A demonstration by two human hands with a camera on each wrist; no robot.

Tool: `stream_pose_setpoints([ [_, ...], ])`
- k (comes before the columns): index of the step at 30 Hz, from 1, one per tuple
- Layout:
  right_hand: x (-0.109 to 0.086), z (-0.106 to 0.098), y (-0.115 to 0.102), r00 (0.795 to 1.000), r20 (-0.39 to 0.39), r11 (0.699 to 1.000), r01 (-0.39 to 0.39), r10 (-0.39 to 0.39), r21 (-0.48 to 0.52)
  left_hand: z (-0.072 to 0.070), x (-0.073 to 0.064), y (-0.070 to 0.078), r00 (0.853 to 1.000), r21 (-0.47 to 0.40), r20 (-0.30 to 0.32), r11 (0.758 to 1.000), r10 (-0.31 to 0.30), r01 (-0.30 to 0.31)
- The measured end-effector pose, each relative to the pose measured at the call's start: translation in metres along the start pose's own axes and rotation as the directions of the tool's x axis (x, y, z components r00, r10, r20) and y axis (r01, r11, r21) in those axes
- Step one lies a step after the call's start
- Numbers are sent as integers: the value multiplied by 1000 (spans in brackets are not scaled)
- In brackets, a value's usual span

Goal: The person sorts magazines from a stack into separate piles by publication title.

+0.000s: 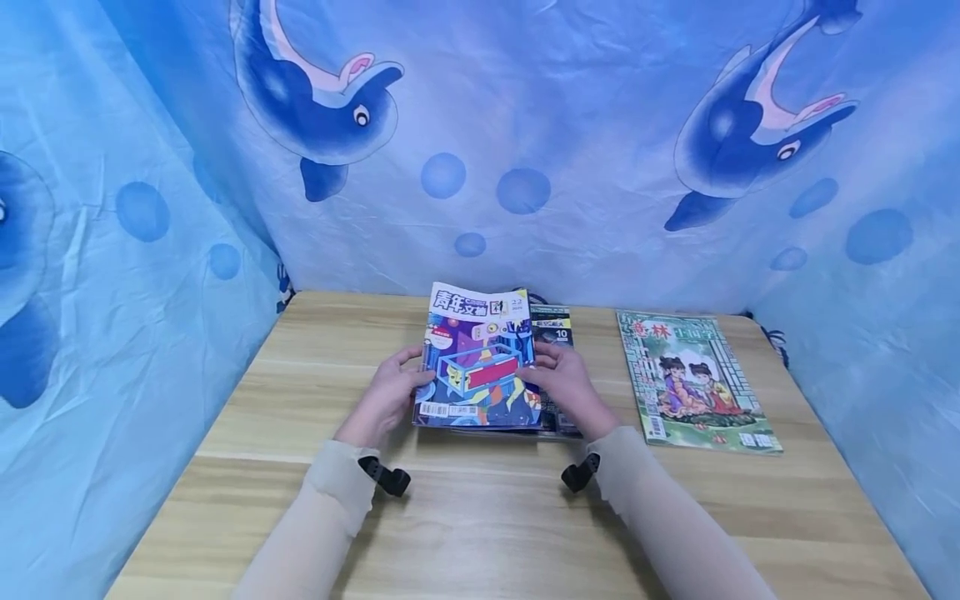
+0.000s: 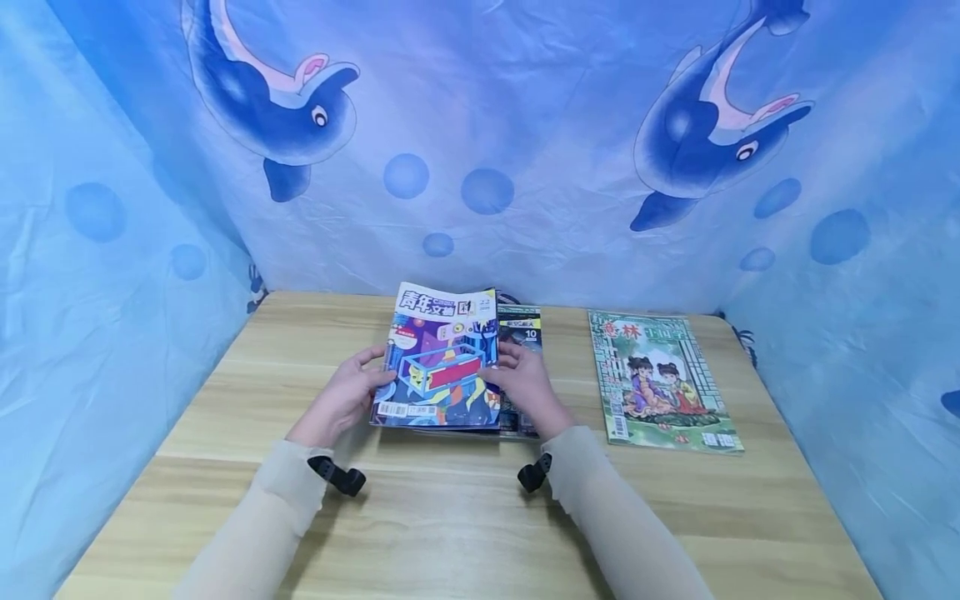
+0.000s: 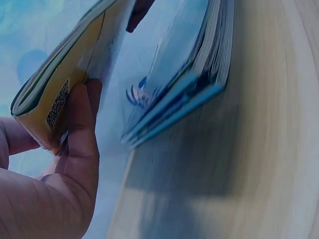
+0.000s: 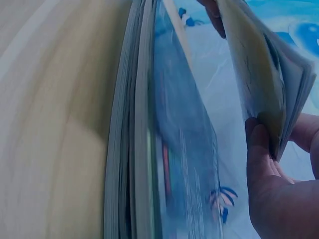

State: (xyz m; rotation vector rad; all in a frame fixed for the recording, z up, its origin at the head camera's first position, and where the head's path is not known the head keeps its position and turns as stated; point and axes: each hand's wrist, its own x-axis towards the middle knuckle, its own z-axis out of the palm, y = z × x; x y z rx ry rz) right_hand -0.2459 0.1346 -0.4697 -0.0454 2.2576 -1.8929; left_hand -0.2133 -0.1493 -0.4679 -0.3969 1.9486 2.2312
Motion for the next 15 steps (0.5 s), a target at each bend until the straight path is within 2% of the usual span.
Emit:
stream_pose_setpoints([
  [7, 5, 23, -5, 998, 29, 998, -49, 49, 28, -27, -4, 1, 1000, -55, 14, 999, 1, 0],
  [13, 13, 47, -13, 998, 52, 999, -38, 38, 12, -52, -7, 7, 1000, -43, -4, 999, -23, 23],
  [15, 16, 56, -14, 997, 69, 999, -40, 38, 36, -61, -7, 9, 999, -31, -11, 999, -39, 38],
])
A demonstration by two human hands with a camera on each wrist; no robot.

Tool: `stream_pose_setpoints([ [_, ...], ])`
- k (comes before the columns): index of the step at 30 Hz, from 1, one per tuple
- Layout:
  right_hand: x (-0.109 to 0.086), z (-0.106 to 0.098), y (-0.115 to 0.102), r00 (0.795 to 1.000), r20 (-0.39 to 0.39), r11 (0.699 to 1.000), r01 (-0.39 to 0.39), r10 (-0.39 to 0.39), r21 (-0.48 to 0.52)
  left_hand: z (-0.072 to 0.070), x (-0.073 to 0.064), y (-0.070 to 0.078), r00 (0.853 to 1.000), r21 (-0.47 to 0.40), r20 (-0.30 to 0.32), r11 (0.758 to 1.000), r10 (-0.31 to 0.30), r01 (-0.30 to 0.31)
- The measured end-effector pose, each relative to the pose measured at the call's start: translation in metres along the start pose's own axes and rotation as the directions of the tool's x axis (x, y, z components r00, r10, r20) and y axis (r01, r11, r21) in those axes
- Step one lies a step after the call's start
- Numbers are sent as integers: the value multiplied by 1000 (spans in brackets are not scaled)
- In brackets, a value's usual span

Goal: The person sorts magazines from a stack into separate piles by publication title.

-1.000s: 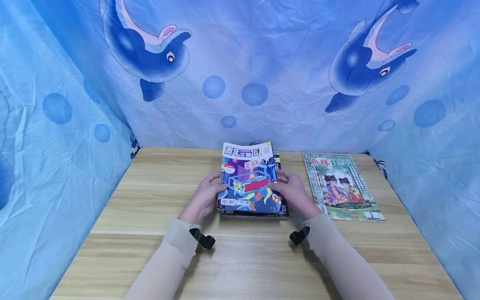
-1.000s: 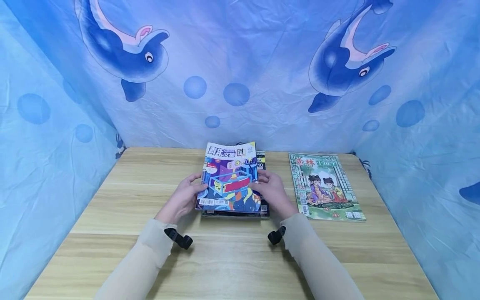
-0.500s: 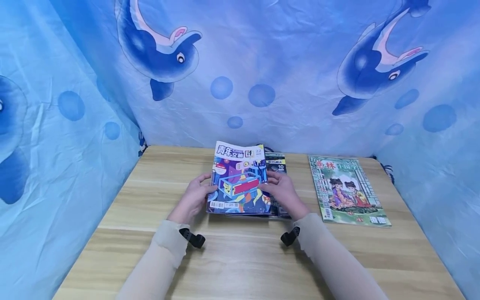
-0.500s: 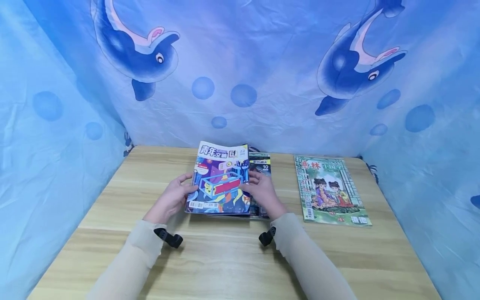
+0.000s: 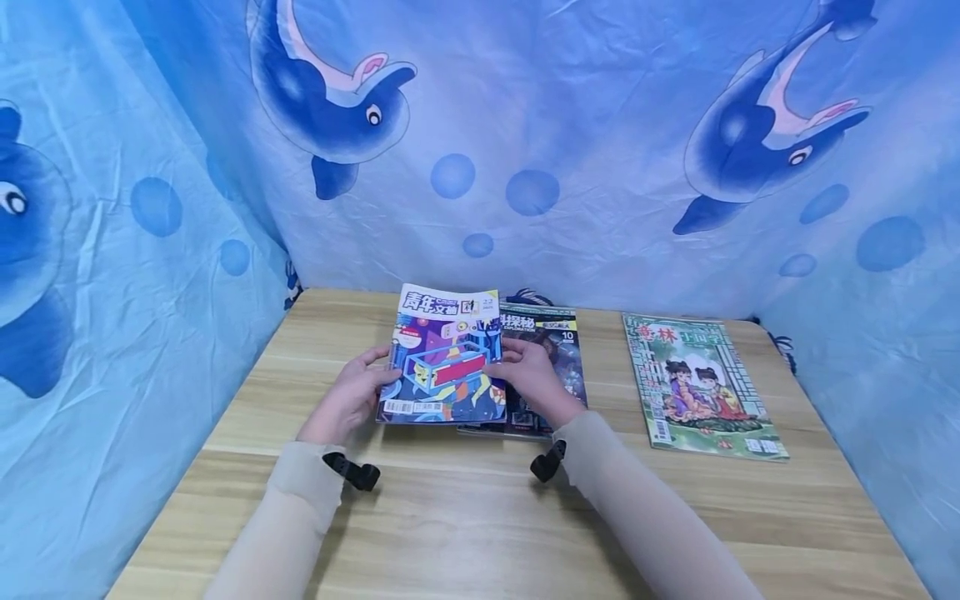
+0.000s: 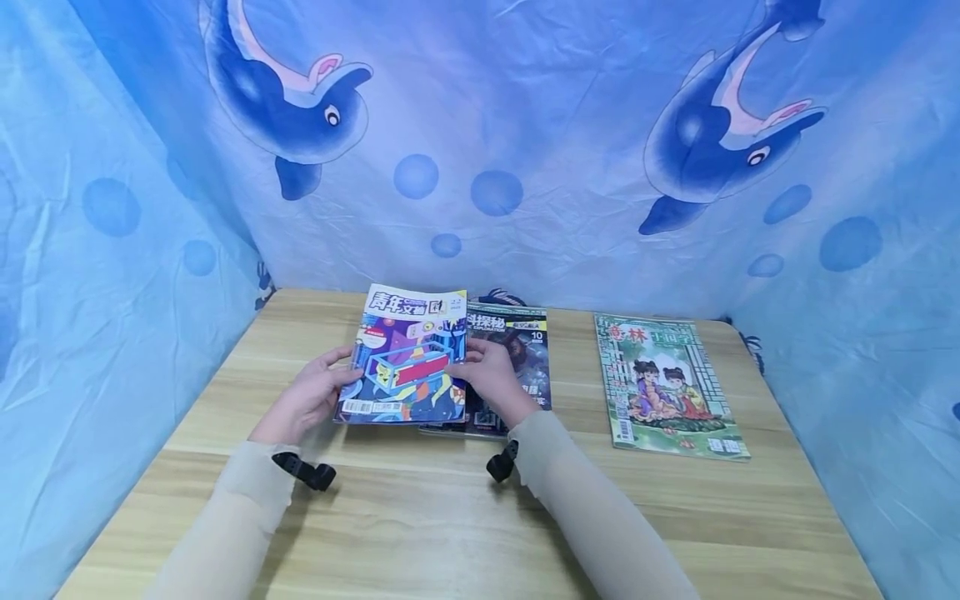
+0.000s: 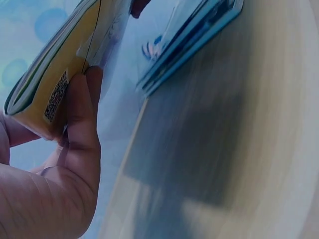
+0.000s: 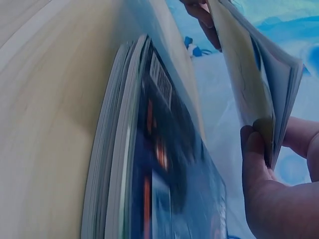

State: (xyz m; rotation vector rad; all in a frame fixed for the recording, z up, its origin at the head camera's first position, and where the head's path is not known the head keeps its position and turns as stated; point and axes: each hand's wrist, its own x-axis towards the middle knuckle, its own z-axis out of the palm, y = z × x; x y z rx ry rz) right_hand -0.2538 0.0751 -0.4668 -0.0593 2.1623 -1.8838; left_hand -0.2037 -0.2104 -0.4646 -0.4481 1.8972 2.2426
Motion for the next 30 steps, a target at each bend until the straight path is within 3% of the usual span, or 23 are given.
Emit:
stream_pose_setpoints([
  [7, 13, 29, -4, 999, 46, 999, 4, -6, 47, -27, 4, 14, 998, 62, -25, 996, -65, 67],
  [13, 25, 54, -11, 998, 65, 999, 5, -8, 51, -49, 8, 21, 997, 112, -39, 991, -63, 68],
  [22, 41, 81, -12, 998, 52, 999, -20, 18, 30, -64, 21, 23, 992, 198, -98, 975, -79, 98],
  [30, 57, 106, -19, 996, -15, 995, -86, 85, -47, -78, 31, 30, 982, 274, -165, 952, -95, 138],
])
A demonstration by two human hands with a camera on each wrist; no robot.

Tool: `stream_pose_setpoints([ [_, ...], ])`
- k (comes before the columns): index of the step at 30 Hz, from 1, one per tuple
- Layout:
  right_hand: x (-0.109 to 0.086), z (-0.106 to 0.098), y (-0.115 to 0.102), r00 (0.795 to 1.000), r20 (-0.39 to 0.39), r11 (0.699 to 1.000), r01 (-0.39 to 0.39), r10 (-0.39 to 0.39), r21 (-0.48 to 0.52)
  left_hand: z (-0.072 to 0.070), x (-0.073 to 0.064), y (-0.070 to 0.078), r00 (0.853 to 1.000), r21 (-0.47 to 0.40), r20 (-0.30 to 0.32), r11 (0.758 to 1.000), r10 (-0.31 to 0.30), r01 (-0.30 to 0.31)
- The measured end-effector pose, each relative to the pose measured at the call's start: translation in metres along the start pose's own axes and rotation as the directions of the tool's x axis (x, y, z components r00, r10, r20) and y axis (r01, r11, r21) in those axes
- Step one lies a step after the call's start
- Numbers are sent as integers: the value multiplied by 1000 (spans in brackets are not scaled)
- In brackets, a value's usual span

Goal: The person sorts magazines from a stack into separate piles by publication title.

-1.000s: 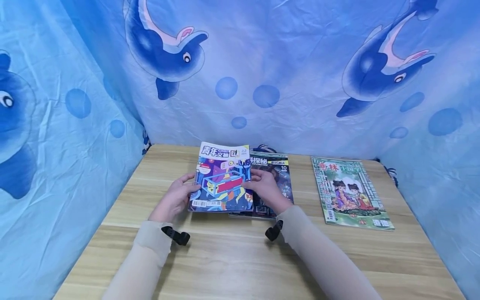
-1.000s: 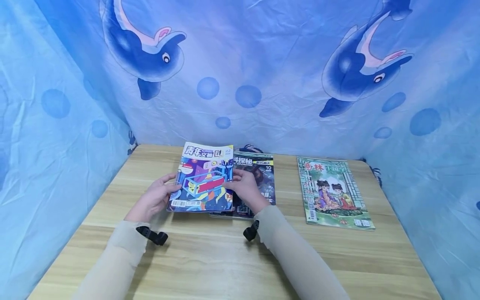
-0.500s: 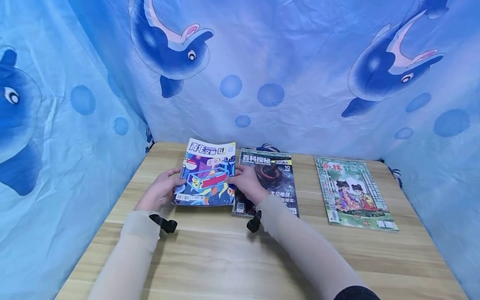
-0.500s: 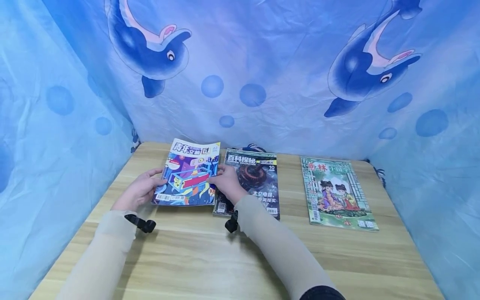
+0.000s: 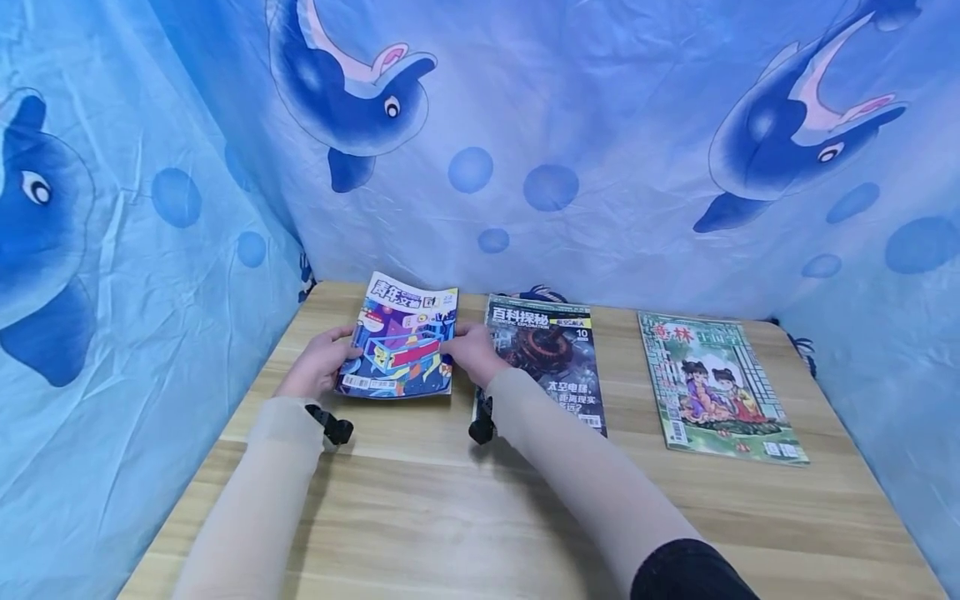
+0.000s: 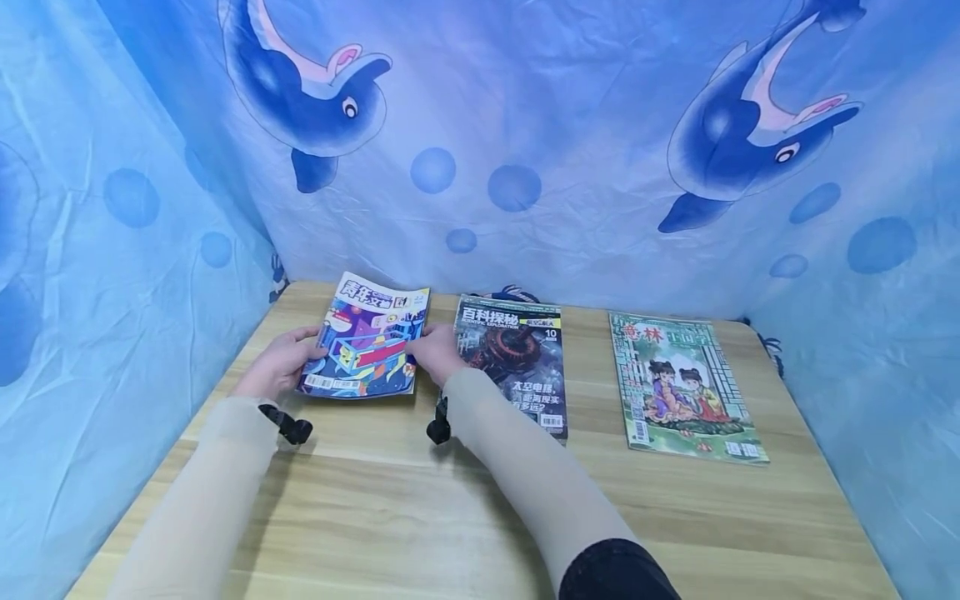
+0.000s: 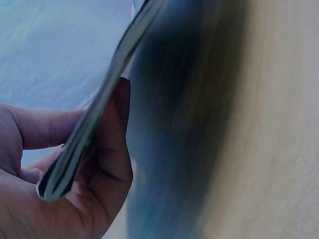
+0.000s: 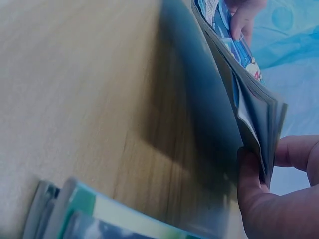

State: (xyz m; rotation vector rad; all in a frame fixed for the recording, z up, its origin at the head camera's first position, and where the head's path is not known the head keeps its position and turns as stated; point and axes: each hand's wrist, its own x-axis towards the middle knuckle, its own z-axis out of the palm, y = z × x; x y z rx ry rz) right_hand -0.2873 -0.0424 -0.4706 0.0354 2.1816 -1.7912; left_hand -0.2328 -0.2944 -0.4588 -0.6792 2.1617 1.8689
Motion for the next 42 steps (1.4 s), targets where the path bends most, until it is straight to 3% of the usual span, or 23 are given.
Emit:
stream_pose_setpoints([
  [8, 9, 5, 4, 1000, 8, 994, -25, 26, -107, 0, 15, -8, 998, 79, -56, 997, -5, 9],
  [12, 11, 7, 6, 999, 9, 990, -45, 46, -135, 0, 19, -7, 995, 169, -99, 985, 29, -12],
  [18, 9, 7, 5, 999, 12, 988, -39, 42, -150, 1, 22, -6, 985, 311, -151, 950, 81, -31],
  [23, 7, 5, 5, 999, 35, 976, 0, 8, -219, 2, 20, -9, 976, 431, -173, 901, 129, -42],
  [29, 2, 4, -1, 999, 45, 951, 27, -14, -309, 5, 14, -10, 964, 506, -186, 859, 189, -71],
  [33, -2, 3, -2, 997, 65, 935, 50, -28, -352, 8, 10, -10, 944, 566, -223, 820, 245, -79],
  [39, -11, -5, -5, 991, 110, 917, 109, -72, -384, 17, -2, -7, 897, 654, -249, 747, 364, -121],
  [42, -16, -11, -6, 988, 125, 917, 135, -95, -374, 27, -8, -3, 888, 647, -233, 745, 398, -164],
])
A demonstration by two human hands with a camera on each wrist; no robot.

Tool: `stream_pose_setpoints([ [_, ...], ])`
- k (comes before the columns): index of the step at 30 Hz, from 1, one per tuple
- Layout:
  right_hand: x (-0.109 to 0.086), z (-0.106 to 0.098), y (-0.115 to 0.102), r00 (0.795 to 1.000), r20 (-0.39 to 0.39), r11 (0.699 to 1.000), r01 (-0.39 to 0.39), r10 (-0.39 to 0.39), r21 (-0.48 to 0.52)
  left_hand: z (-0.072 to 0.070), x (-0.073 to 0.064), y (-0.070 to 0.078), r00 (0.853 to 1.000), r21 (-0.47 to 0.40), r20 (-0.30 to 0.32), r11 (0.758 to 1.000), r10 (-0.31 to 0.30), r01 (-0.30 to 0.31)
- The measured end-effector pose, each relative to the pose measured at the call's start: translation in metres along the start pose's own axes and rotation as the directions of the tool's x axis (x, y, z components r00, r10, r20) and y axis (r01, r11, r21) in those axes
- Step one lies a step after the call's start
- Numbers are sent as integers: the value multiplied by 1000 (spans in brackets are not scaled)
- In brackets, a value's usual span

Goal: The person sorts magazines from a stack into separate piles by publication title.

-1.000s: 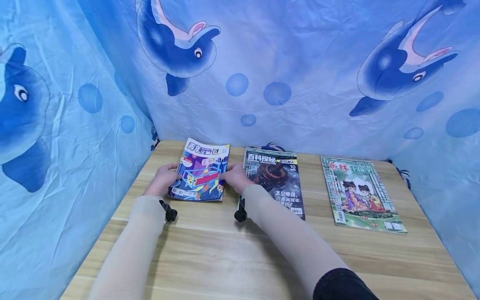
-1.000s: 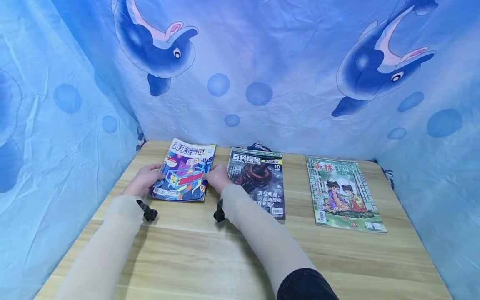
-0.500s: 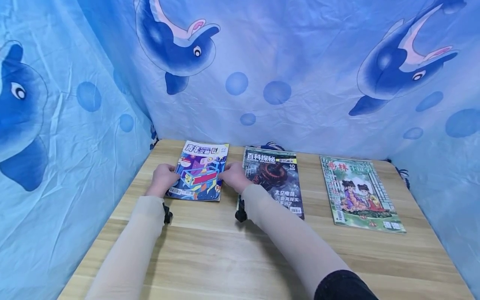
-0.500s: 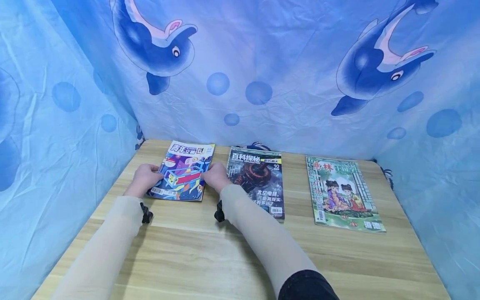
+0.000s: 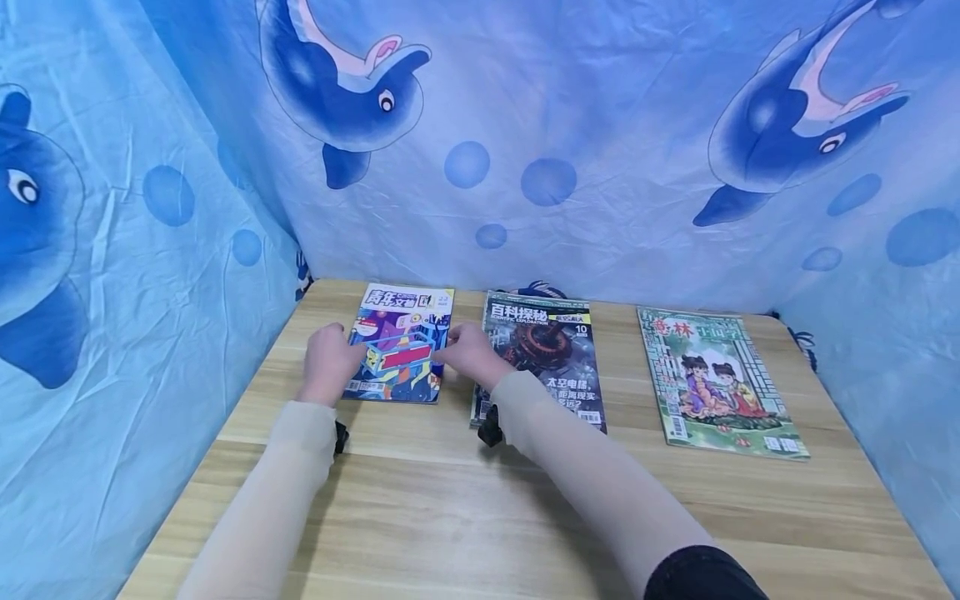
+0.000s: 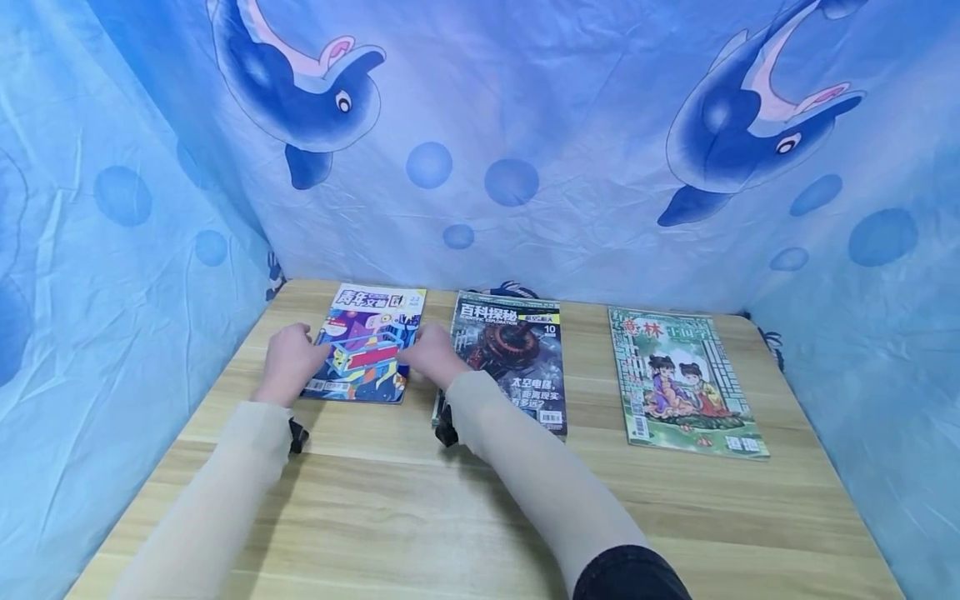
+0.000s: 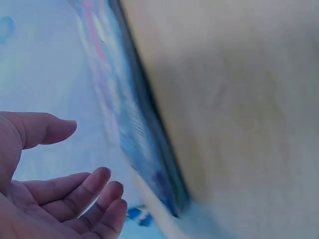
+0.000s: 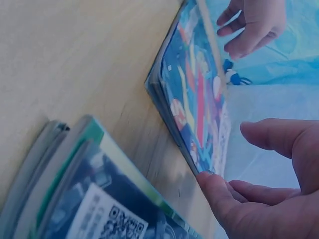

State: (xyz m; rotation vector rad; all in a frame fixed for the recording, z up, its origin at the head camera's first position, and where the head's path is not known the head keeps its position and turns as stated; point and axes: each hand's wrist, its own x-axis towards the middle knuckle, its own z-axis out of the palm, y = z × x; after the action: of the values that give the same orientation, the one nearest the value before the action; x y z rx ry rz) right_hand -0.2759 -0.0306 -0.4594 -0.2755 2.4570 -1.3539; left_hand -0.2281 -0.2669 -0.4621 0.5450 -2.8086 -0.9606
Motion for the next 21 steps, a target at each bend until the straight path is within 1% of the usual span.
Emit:
stream_pose_setpoints([
  [3, -5, -7, 3, 1000, 4, 999, 15, -15, 41, 4, -7, 15, 1000, -61, 21, 998, 23, -22],
  [5, -9, -13, 6, 1000, -4, 997, 26, -26, 71, 7, -14, 27, 999, -112, 44, 993, 30, -25],
  [7, -13, -20, 9, 999, -15, 993, 43, -42, 108, 10, -21, 39, 997, -149, 52, 988, 58, -49],
  [9, -18, -28, 12, 997, -38, 990, 65, -61, 126, 12, -29, 50, 994, -186, 57, 979, 92, -80],
  [12, -27, -41, 16, 993, -75, 984, 99, -89, 151, 17, -42, 64, 988, -250, 63, 961, 138, -118],
  [15, -37, -54, 20, 987, -112, 975, 133, -115, 176, 22, -54, 77, 982, -314, 70, 939, 172, -142],
  [18, -48, -67, 25, 979, -154, 963, 167, -136, 210, 29, -63, 89, 976, -358, 45, 915, 214, -184],
  [21, -59, -78, 30, 968, -199, 955, 197, -153, 222, 34, -72, 99, 972, -394, 42, 897, 233, -198],
])
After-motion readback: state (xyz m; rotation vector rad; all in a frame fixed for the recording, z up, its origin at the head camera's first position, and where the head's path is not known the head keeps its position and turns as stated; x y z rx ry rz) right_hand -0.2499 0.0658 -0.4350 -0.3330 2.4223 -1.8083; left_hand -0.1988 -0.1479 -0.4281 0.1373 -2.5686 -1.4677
